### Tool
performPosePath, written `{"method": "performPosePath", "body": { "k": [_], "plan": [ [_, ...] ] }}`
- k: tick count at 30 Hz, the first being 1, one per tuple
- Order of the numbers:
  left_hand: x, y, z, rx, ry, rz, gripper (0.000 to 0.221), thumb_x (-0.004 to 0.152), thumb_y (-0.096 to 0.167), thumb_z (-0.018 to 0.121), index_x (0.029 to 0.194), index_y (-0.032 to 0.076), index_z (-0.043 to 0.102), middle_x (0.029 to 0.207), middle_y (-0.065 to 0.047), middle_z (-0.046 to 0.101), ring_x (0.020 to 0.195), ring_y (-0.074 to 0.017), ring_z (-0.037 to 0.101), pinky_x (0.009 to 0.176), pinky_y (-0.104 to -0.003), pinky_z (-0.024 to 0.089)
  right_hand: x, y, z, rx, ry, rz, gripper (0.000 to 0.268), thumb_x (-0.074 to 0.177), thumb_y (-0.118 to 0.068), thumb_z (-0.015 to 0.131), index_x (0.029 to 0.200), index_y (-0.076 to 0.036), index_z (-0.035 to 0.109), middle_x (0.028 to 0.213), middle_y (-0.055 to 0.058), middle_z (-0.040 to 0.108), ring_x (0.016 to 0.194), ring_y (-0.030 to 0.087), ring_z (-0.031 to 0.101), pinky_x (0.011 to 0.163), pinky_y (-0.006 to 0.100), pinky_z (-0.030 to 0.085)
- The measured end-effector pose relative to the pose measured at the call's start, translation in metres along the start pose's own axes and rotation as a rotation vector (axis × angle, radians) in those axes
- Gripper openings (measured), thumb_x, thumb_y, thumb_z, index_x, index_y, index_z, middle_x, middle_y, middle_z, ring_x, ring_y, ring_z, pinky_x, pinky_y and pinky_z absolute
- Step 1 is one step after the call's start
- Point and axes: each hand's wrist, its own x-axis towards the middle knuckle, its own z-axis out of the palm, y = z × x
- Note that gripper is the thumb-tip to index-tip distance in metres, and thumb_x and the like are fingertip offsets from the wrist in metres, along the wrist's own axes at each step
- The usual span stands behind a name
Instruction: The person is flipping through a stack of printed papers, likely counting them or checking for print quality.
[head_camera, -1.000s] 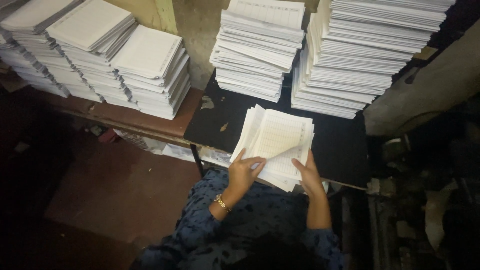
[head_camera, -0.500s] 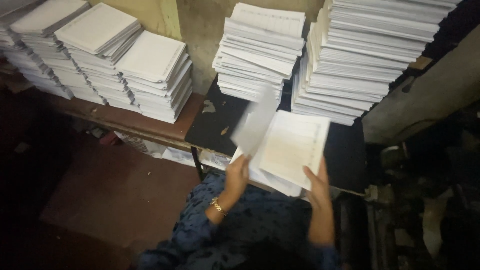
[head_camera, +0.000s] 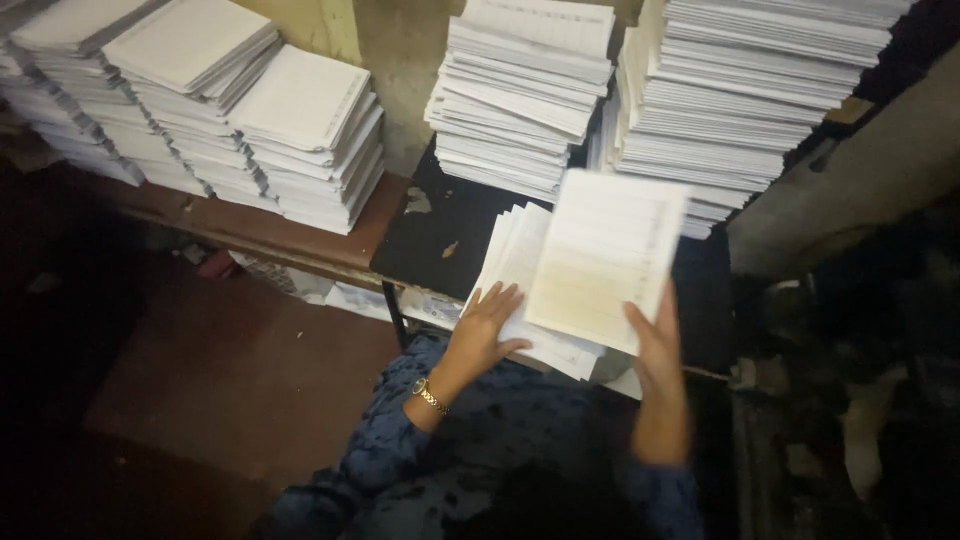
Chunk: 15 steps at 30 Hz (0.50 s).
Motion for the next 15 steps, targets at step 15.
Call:
{"method": "performPosePath", "body": {
  "k": [15],
  "plan": [
    [0.014, -0.021, 0.004, -0.021, 0.022, -0.073, 0.045, 0.072, 0.044, 0.082, 0.113, 0.027, 0.077, 0.135, 0.000, 0.068, 0.126, -0.0302, 0.062, 0.115, -0.049, 0.041, 0.013, 0.057, 0.018, 0.081, -0.092, 0.419, 0.064, 0.107, -0.021, 0.040, 0.161, -0.013, 0.007, 0.160, 0.030, 0.024, 0.146, 0.045, 0.027, 0.112, 0.062, 0.029]
  ]
}}
